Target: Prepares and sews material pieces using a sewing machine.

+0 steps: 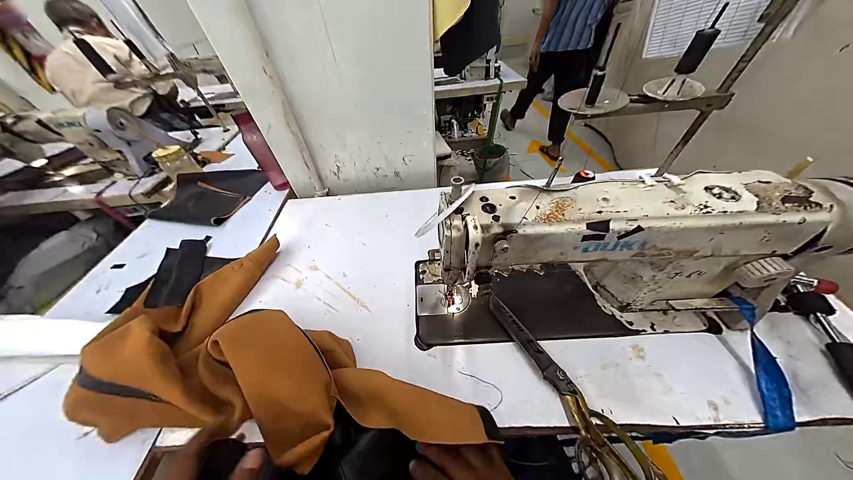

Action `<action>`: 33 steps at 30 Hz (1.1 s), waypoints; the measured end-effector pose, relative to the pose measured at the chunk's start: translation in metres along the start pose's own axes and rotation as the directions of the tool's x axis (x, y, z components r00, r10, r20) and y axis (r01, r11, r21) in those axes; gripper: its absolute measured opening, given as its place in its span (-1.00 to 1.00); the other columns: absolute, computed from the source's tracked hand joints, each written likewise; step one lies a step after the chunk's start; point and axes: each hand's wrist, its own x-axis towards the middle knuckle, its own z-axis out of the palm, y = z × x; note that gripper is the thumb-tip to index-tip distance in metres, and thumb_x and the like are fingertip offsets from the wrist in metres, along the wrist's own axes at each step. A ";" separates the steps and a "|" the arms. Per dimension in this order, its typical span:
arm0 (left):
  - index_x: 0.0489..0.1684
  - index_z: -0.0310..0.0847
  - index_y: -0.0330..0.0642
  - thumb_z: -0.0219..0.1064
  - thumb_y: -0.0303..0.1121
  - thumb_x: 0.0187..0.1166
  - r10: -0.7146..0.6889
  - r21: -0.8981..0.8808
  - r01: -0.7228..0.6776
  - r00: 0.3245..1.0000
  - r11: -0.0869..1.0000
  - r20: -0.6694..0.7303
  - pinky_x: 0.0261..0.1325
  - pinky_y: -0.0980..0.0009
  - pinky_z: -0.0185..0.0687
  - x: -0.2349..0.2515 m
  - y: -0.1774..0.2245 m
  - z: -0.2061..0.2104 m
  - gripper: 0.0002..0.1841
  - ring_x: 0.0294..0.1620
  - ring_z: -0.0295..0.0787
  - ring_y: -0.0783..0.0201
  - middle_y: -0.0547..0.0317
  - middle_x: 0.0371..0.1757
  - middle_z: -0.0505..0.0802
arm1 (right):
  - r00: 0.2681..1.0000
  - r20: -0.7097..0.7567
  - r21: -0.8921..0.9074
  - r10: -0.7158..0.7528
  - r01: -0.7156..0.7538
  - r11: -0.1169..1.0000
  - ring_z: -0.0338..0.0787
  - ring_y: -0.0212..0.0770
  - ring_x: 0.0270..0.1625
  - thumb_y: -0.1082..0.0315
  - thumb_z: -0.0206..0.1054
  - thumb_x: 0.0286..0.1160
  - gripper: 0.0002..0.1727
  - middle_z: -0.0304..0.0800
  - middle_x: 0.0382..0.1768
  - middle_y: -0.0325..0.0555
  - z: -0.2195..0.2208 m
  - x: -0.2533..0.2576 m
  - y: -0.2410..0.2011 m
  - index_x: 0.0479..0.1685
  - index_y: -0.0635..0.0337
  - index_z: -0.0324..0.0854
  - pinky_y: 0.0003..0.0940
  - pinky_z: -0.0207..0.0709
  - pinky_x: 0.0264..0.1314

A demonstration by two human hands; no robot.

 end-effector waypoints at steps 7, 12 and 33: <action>0.78 0.02 -0.58 0.41 0.55 0.10 0.121 0.350 -0.160 0.984 0.923 0.130 0.72 -0.38 0.08 0.102 -0.009 0.083 0.42 0.79 0.15 -0.41 -0.54 0.76 0.25 | 0.995 -0.088 -0.221 -0.043 0.023 0.975 0.74 -0.08 0.44 0.35 0.26 0.61 -0.68 0.82 0.34 -0.23 0.022 0.006 0.022 0.23 -0.10 0.78 -0.05 0.57 0.50; 0.80 0.10 -0.45 0.73 -0.12 0.14 0.445 0.588 -0.433 0.885 0.683 0.134 0.76 -0.47 -0.18 0.161 0.042 0.093 0.16 0.86 -0.07 -0.41 -0.39 0.84 0.15 | 0.991 -0.106 -0.143 0.082 -0.096 0.985 0.85 -0.14 0.21 0.24 0.27 0.65 -0.73 0.91 0.17 -0.28 0.024 0.022 -0.007 0.16 -0.09 0.84 -0.17 0.73 0.19; -0.04 0.74 -0.28 0.40 -0.29 0.58 0.743 0.277 -0.869 0.494 0.410 0.451 0.23 -0.04 0.67 0.105 0.104 0.161 -0.78 0.10 0.78 -0.10 -0.13 0.03 0.80 | 0.974 -0.205 0.155 0.092 -0.060 0.986 0.72 -0.13 0.48 0.03 0.28 0.72 -0.60 0.84 0.30 -0.09 0.020 -0.007 -0.016 0.21 0.11 0.79 -0.12 0.44 0.70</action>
